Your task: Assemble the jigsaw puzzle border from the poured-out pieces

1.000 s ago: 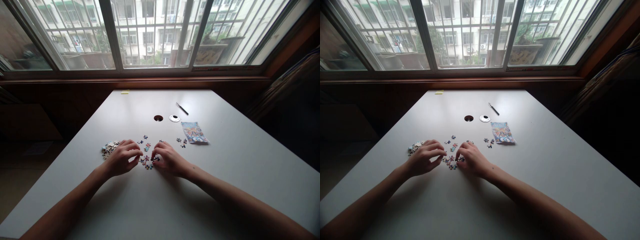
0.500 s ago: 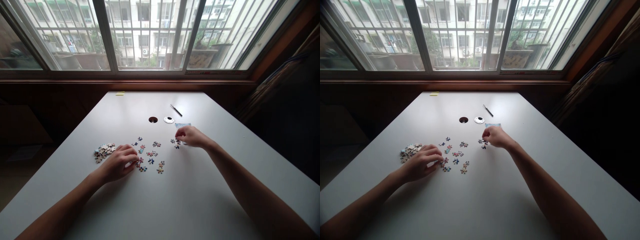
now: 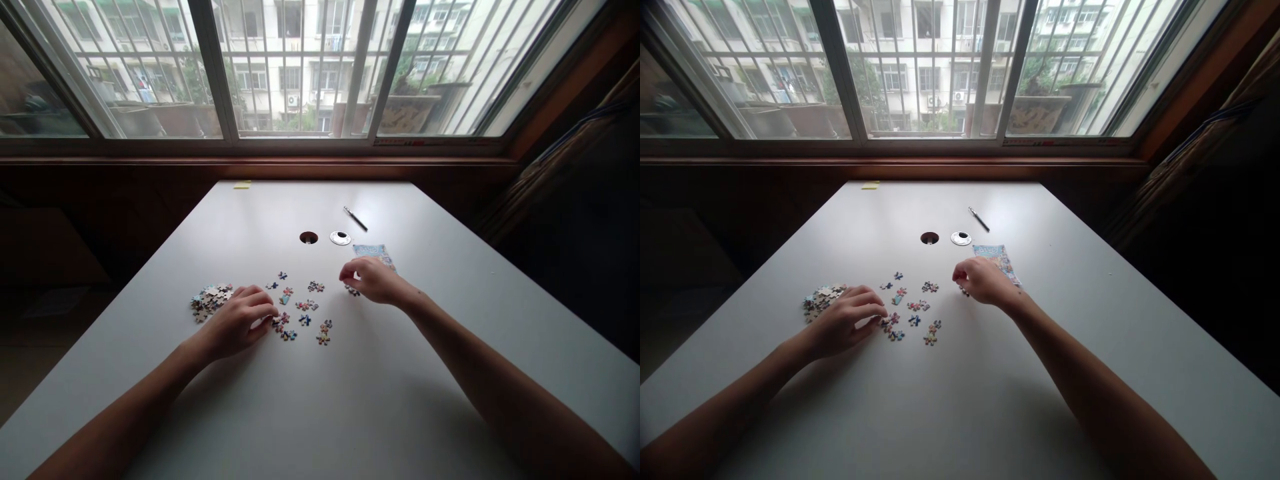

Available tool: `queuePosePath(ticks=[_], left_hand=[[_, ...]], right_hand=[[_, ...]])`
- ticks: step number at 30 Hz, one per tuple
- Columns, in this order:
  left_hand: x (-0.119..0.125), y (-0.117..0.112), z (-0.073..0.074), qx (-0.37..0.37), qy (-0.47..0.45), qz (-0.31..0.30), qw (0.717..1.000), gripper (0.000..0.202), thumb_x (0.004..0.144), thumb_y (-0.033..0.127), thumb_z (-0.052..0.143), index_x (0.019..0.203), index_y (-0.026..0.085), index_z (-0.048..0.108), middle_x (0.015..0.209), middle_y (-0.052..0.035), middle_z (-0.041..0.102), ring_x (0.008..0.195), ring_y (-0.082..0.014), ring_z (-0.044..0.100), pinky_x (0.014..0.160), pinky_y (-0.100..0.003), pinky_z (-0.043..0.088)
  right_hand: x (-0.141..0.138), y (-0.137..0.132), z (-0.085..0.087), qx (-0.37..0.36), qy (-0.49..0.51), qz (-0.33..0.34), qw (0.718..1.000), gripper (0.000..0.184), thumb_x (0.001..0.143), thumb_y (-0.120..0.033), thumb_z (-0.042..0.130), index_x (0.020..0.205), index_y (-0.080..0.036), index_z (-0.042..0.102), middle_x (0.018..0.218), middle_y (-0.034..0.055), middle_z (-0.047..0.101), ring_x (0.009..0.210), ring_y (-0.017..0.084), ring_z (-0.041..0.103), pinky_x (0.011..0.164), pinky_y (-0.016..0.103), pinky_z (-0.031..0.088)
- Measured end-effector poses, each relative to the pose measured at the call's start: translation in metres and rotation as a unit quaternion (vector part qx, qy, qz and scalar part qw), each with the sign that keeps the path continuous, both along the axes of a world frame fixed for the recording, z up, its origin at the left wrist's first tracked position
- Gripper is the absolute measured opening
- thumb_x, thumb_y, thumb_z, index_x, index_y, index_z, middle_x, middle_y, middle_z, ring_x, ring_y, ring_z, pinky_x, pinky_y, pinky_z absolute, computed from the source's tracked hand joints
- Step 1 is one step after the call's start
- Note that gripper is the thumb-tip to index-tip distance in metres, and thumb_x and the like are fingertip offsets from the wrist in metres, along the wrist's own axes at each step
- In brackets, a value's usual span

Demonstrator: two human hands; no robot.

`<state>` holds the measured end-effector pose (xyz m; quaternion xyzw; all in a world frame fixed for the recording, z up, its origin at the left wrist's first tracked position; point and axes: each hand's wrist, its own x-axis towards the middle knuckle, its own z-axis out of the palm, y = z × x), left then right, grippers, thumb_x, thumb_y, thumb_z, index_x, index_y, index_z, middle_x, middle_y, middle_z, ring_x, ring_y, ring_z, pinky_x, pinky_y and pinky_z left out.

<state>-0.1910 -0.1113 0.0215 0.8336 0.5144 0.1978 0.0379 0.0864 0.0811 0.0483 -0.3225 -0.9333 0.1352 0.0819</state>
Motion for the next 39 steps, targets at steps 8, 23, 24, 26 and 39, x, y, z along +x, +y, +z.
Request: queuePosePath(ticks=[8,23,24,26,39], left_hand=[[0.015,0.006,-0.005,0.018,0.017,0.044,0.999,0.014,0.095,0.026,0.057,0.103,0.028,0.069,0.104,-0.004,0.066,0.104,-0.0235,0.053,0.086,-0.038,0.039],[0.033,-0.001,0.011,-0.014,-0.304,0.091,0.948,0.014,0.093,0.025,0.062,0.101,0.02,0.071,0.093,-0.0054,0.074,0.082,-0.0169,0.068,0.074,-0.029,0.053],[0.028,0.0,0.011,0.001,-0.282,0.092,0.955,0.013,0.093,0.024,0.061,0.099,0.02,0.071,0.094,-0.0058,0.073,0.085,-0.0175,0.067,0.076,-0.03,0.052],[0.017,0.001,0.009,0.028,-0.214,0.072,0.974,0.013,0.092,0.02,0.06,0.096,0.021,0.072,0.094,-0.0059,0.072,0.09,-0.019,0.064,0.081,-0.033,0.051],[0.013,0.001,-0.001,0.029,-0.047,0.0,0.998,0.017,0.09,0.012,0.055,0.096,0.022,0.067,0.098,-0.0036,0.068,0.098,-0.0194,0.057,0.087,-0.036,0.044]], right_hand=[[-0.025,-0.037,-0.001,-0.072,0.116,0.098,0.986,0.016,0.089,-0.024,0.057,0.091,-0.021,0.073,0.087,0.0037,0.072,0.079,0.016,0.062,0.074,0.03,0.046],[-0.043,-0.073,-0.001,-0.256,0.251,0.073,0.931,0.015,0.085,-0.018,0.06,0.099,-0.02,0.063,0.08,0.0016,0.07,0.075,0.015,0.066,0.071,0.028,0.051],[-0.038,-0.062,0.0,-0.224,0.224,0.066,0.946,0.015,0.085,-0.018,0.058,0.099,-0.019,0.065,0.081,0.0025,0.07,0.076,0.015,0.066,0.072,0.028,0.051],[-0.024,-0.038,0.002,-0.142,0.191,0.023,0.971,0.017,0.087,-0.017,0.053,0.097,-0.019,0.067,0.086,0.0048,0.071,0.077,0.016,0.066,0.071,0.029,0.049],[0.013,0.026,-0.018,0.013,0.064,-0.014,0.998,0.007,0.078,-0.016,0.058,0.08,-0.02,0.064,0.079,0.0029,0.068,0.073,0.017,0.06,0.066,0.029,0.042]])
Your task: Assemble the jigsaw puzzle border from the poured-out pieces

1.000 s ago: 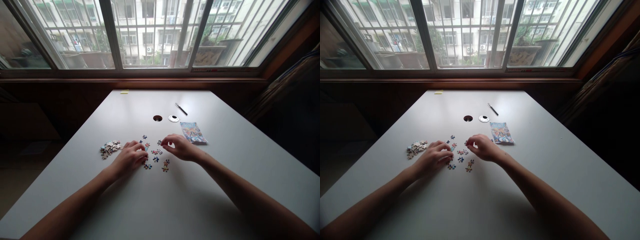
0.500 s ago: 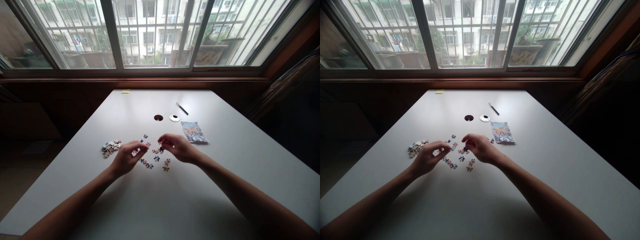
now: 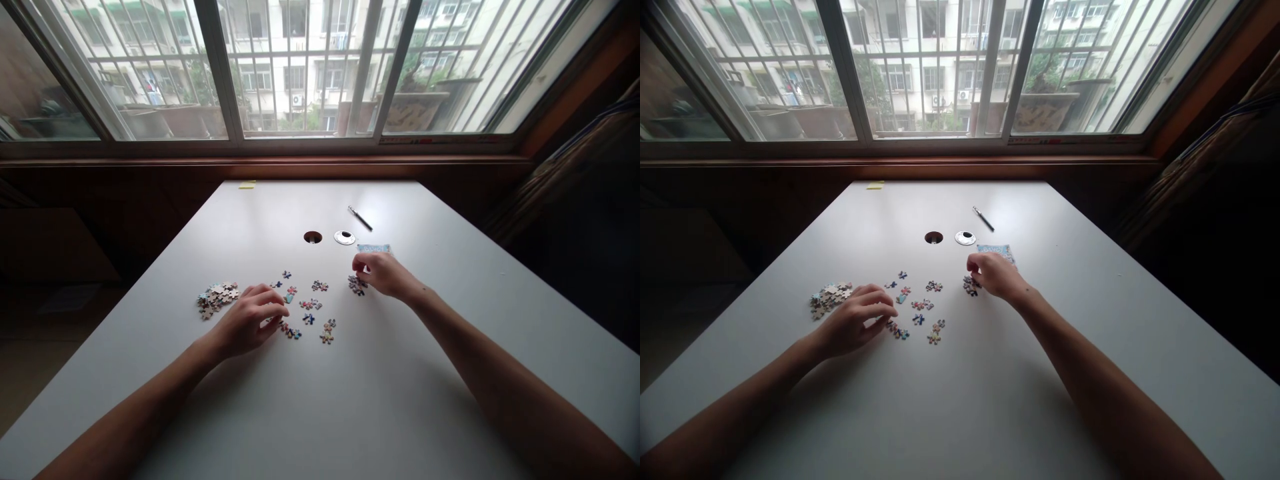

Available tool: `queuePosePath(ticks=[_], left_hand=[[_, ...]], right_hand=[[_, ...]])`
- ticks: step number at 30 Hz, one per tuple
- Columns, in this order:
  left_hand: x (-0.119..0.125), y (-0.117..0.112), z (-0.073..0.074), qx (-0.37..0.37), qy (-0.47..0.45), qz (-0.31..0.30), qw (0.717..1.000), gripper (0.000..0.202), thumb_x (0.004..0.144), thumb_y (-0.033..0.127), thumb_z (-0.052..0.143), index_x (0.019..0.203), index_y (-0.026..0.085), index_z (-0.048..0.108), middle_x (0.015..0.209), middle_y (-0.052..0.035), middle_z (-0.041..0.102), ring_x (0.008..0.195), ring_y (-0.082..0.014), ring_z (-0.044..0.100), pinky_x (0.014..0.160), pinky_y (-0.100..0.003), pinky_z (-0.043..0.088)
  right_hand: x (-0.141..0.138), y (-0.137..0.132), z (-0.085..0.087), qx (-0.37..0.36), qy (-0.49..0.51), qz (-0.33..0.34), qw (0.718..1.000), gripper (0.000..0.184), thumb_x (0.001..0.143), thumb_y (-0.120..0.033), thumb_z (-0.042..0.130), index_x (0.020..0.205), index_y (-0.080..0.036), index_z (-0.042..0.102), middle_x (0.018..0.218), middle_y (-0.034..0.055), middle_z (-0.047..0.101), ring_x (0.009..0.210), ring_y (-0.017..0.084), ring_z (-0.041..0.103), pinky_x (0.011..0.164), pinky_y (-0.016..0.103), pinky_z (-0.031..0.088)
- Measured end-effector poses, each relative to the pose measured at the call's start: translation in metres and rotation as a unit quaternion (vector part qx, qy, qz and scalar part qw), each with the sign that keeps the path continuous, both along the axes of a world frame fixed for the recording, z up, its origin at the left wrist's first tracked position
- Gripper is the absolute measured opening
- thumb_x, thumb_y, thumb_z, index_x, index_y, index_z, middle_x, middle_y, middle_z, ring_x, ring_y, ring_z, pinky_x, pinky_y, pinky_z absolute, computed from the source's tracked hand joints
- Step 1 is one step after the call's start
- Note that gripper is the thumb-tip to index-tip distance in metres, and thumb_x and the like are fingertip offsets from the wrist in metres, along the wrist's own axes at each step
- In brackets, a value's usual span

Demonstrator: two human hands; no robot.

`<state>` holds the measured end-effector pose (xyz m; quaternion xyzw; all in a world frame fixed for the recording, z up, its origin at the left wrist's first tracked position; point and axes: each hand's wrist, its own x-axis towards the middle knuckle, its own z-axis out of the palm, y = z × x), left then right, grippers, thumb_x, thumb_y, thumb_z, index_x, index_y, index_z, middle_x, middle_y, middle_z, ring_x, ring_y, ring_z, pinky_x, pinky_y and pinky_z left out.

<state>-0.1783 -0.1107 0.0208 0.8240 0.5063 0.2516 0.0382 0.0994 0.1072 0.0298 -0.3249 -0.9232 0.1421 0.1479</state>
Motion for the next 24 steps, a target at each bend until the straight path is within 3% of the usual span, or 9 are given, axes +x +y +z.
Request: queuePosePath(ticks=[6,11,18,24], left_hand=[[0.005,-0.005,0.004,-0.02,0.019,-0.01,1.0,0.013,0.088,0.022,0.06,0.096,0.025,0.07,0.098,-0.0038,0.067,0.1,-0.0213,0.056,0.089,-0.039,0.042],[0.01,-0.006,0.001,-0.018,0.021,-0.015,1.0,0.013,0.088,0.022,0.061,0.097,0.025,0.069,0.098,-0.0037,0.067,0.1,-0.0212,0.057,0.088,-0.038,0.043],[-0.013,-0.002,-0.002,0.029,0.004,0.056,0.998,0.021,0.086,0.008,0.054,0.094,0.021,0.069,0.095,-0.0048,0.066,0.095,-0.0206,0.057,0.084,-0.036,0.045],[-0.03,0.0,-0.001,0.038,-0.009,0.085,0.996,0.027,0.083,0.002,0.051,0.092,0.021,0.069,0.092,-0.0044,0.066,0.092,-0.02,0.056,0.083,-0.036,0.046]], right_hand=[[-0.007,-0.018,0.017,-0.031,0.013,0.07,0.997,0.014,0.082,-0.016,0.056,0.087,-0.021,0.069,0.084,0.0029,0.069,0.077,0.016,0.061,0.07,0.029,0.044],[-0.012,-0.038,0.031,-0.082,-0.044,0.162,0.982,0.018,0.081,-0.014,0.058,0.091,-0.022,0.072,0.087,0.0031,0.071,0.078,0.016,0.062,0.073,0.03,0.046],[-0.011,-0.045,0.036,-0.116,-0.074,0.188,0.972,0.02,0.08,-0.011,0.058,0.091,-0.022,0.072,0.085,0.0027,0.071,0.074,0.015,0.061,0.069,0.028,0.046],[-0.008,-0.041,0.034,-0.103,-0.075,0.163,0.978,0.02,0.081,-0.011,0.056,0.089,-0.021,0.072,0.081,0.003,0.07,0.073,0.015,0.06,0.068,0.028,0.044]])
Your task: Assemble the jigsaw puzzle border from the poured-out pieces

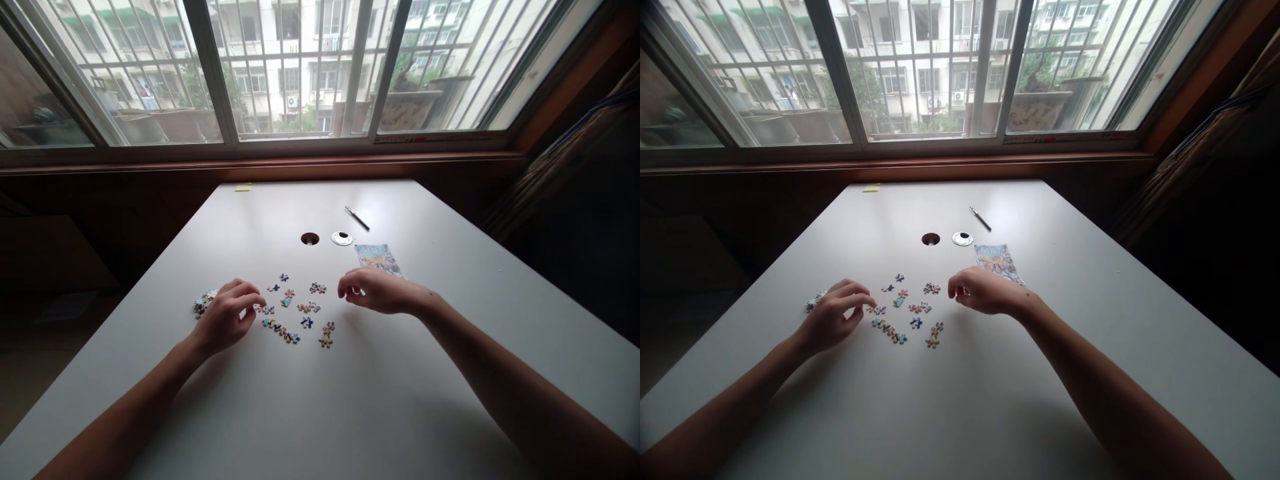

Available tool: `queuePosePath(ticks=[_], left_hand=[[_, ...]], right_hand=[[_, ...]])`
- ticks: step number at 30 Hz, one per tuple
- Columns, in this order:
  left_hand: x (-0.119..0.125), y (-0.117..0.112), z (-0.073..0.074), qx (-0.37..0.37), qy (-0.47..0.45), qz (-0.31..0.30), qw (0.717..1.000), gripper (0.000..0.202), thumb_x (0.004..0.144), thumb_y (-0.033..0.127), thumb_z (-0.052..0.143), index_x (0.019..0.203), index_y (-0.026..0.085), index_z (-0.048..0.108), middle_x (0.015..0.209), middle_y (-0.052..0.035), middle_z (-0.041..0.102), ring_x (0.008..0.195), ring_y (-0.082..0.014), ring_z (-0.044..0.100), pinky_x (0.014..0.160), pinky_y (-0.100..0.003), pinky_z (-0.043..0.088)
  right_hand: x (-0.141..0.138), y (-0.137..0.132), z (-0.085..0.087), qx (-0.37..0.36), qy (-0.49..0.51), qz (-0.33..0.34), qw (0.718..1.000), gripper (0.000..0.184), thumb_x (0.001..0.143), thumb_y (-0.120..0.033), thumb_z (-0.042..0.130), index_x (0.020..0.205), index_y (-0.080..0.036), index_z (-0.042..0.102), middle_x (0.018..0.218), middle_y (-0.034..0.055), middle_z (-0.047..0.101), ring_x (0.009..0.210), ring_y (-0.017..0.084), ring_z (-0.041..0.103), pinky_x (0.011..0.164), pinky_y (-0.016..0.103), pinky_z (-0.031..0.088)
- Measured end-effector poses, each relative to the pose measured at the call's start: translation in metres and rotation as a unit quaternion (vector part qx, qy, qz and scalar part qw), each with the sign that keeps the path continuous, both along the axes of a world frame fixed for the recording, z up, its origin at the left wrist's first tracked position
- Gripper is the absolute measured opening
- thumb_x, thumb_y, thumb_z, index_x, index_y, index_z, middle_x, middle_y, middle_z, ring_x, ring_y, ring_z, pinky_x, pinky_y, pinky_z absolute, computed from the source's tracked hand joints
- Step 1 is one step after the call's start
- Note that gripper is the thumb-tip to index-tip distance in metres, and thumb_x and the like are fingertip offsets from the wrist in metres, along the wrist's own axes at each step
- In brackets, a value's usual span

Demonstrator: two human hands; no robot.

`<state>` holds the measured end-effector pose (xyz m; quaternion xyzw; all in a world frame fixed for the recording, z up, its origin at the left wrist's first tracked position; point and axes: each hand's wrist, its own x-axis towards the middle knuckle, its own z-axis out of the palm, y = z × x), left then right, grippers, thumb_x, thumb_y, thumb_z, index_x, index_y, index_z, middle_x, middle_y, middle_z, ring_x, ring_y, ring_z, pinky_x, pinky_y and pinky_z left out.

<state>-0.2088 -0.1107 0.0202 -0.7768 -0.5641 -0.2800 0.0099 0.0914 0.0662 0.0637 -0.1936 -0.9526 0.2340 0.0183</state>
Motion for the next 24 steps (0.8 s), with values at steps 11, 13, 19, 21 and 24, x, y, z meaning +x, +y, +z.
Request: queuePosePath(ticks=[11,13,19,21,24], left_hand=[[-0.012,-0.004,0.01,-0.068,0.064,0.035,0.995,0.022,0.084,0.019,0.06,0.103,0.024,0.068,0.105,-0.0051,0.066,0.104,-0.024,0.055,0.091,-0.041,0.042],[-0.012,-0.003,0.01,-0.077,0.067,0.033,0.994,0.022,0.085,0.021,0.059,0.105,0.025,0.068,0.106,-0.005,0.066,0.104,-0.0238,0.055,0.092,-0.041,0.041],[-0.012,-0.003,0.007,-0.089,0.07,0.029,0.993,0.021,0.088,0.023,0.058,0.106,0.026,0.069,0.106,-0.0043,0.067,0.103,-0.023,0.056,0.091,-0.039,0.04],[-0.012,-0.002,0.006,-0.085,0.071,0.029,0.993,0.022,0.089,0.025,0.058,0.108,0.027,0.069,0.106,-0.0044,0.067,0.102,-0.0227,0.056,0.091,-0.039,0.039],[-0.012,-0.002,0.004,-0.08,0.075,0.023,0.994,0.02,0.091,0.026,0.056,0.106,0.027,0.069,0.105,-0.0046,0.067,0.101,-0.0222,0.056,0.09,-0.038,0.039]], right_hand=[[-0.001,0.001,-0.004,-0.022,-0.02,-0.002,1.0,0.018,0.084,-0.019,0.054,0.089,-0.023,0.071,0.086,0.005,0.071,0.076,0.019,0.063,0.071,0.032,0.047],[-0.001,0.001,-0.004,-0.028,-0.023,0.004,0.999,0.018,0.085,-0.02,0.054,0.089,-0.023,0.071,0.087,0.0052,0.071,0.077,0.019,0.063,0.071,0.032,0.047],[-0.001,0.0,-0.005,-0.04,-0.036,0.007,0.999,0.019,0.085,-0.019,0.053,0.091,-0.023,0.071,0.087,0.0057,0.07,0.076,0.019,0.062,0.068,0.031,0.047],[0.0,0.0,-0.006,-0.046,-0.032,0.012,0.998,0.018,0.084,-0.019,0.054,0.091,-0.023,0.071,0.087,0.0056,0.07,0.076,0.019,0.062,0.068,0.031,0.047],[0.001,0.001,-0.008,-0.053,-0.026,0.016,0.998,0.018,0.084,-0.019,0.055,0.091,-0.023,0.071,0.087,0.0056,0.07,0.076,0.019,0.061,0.068,0.03,0.047]])
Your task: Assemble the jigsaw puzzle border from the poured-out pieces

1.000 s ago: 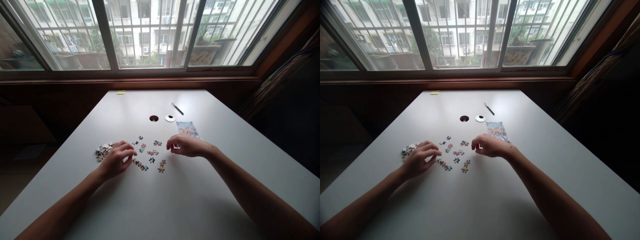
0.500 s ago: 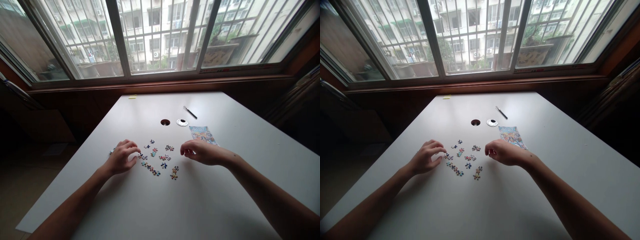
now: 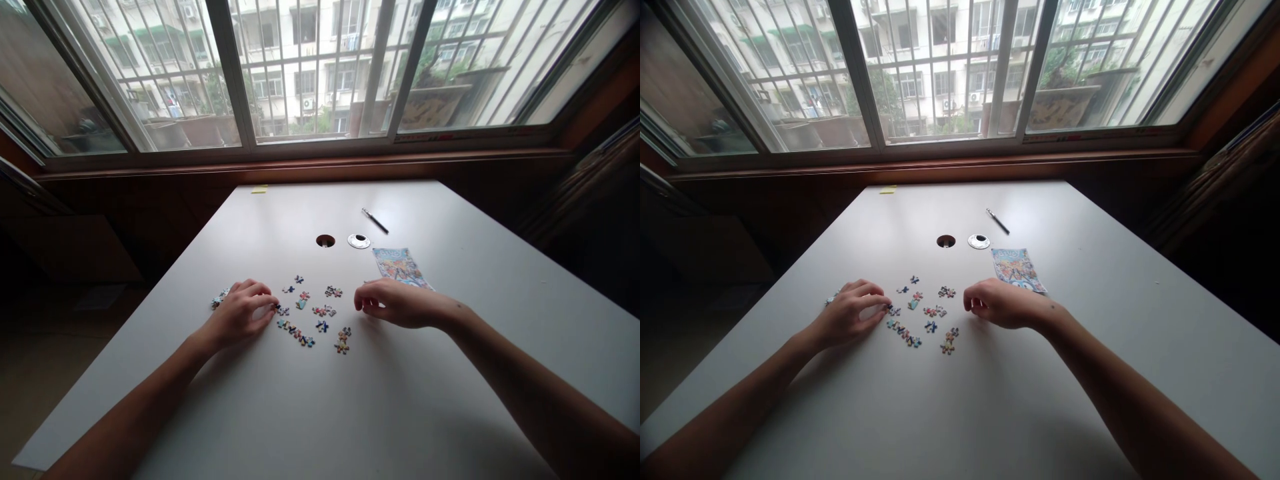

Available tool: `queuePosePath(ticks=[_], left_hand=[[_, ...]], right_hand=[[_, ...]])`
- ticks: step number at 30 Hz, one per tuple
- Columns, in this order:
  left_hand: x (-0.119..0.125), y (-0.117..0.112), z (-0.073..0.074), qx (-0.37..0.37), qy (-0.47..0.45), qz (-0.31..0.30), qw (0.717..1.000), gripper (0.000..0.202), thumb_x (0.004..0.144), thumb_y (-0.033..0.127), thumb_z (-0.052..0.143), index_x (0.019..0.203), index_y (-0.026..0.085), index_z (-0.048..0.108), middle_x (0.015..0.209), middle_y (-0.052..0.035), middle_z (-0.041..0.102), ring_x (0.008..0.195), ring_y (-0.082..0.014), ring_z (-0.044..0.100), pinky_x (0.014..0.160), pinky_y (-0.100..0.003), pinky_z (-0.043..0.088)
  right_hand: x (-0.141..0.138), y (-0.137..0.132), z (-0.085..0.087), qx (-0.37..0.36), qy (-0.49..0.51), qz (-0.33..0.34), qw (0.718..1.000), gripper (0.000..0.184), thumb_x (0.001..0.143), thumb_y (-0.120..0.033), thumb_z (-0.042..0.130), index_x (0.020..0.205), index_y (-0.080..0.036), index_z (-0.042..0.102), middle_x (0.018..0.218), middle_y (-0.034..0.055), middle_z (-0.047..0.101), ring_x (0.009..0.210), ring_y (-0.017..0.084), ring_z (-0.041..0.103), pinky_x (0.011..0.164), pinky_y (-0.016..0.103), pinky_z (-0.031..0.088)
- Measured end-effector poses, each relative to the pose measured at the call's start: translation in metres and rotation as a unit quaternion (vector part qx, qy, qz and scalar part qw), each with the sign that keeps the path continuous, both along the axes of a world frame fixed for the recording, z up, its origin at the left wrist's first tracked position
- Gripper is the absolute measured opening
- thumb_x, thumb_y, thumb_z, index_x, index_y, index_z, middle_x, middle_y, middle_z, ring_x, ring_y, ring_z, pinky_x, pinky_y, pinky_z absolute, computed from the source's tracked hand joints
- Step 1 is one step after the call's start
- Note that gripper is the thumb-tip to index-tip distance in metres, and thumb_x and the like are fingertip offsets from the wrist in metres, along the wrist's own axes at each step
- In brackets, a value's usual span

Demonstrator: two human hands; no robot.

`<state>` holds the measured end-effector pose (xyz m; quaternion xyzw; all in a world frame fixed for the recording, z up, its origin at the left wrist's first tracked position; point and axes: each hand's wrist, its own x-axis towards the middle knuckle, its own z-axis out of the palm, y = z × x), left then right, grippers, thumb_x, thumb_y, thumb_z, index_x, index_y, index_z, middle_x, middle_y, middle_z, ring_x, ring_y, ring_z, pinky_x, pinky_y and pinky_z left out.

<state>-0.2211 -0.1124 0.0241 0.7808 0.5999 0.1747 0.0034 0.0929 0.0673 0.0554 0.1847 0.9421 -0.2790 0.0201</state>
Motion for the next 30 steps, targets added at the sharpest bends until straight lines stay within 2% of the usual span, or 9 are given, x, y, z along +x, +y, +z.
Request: queuePosePath(ticks=[8,11,18,23,30], left_hand=[[0.0005,0.0009,-0.0013,-0.006,-0.007,-0.006,1.0,0.012,0.09,0.026,0.057,0.097,0.024,0.067,0.105,-0.004,0.068,0.1,-0.0215,0.058,0.09,-0.036,0.039],[0.0009,0.001,0.0011,-0.017,-0.024,0.005,1.0,0.01,0.09,0.023,0.056,0.094,0.023,0.065,0.1,-0.003,0.069,0.097,-0.0204,0.059,0.089,-0.035,0.039],[-0.0049,-0.0009,0.0045,0.018,-0.021,0.022,0.999,0.021,0.086,0.019,0.056,0.102,0.024,0.068,0.104,-0.0044,0.069,0.102,-0.0227,0.058,0.091,-0.038,0.038],[-0.0026,-0.001,0.0026,0.001,-0.007,-0.001,1.0,0.019,0.088,0.023,0.058,0.101,0.027,0.071,0.1,-0.0039,0.068,0.099,-0.0221,0.056,0.088,-0.038,0.037],[0.0006,-0.0018,0.0025,-0.009,-0.02,-0.003,1.0,0.021,0.086,0.022,0.059,0.104,0.027,0.07,0.102,-0.0028,0.067,0.1,-0.0215,0.055,0.091,-0.037,0.036]], right_hand=[[0.0004,-0.0053,0.0033,0.018,-0.023,0.001,1.0,0.02,0.084,-0.02,0.053,0.093,-0.024,0.07,0.09,0.0065,0.07,0.082,0.02,0.062,0.068,0.03,0.047],[-0.0002,-0.0062,0.0029,0.016,-0.023,0.005,1.0,0.019,0.085,-0.02,0.053,0.093,-0.024,0.07,0.09,0.0063,0.069,0.083,0.02,0.062,0.069,0.03,0.047],[-0.0005,-0.0047,-0.0001,0.013,-0.028,0.008,1.0,0.02,0.086,-0.02,0.051,0.093,-0.024,0.069,0.089,0.006,0.069,0.083,0.02,0.061,0.07,0.031,0.046],[-0.0025,-0.007,0.0027,0.008,-0.034,0.003,0.999,0.019,0.085,-0.02,0.052,0.093,-0.024,0.069,0.09,0.0067,0.069,0.086,0.022,0.061,0.071,0.031,0.046],[-0.0042,-0.0086,0.0072,-0.004,-0.055,0.014,0.998,0.02,0.087,-0.022,0.049,0.094,-0.022,0.068,0.093,0.0067,0.069,0.087,0.021,0.061,0.074,0.03,0.045]])
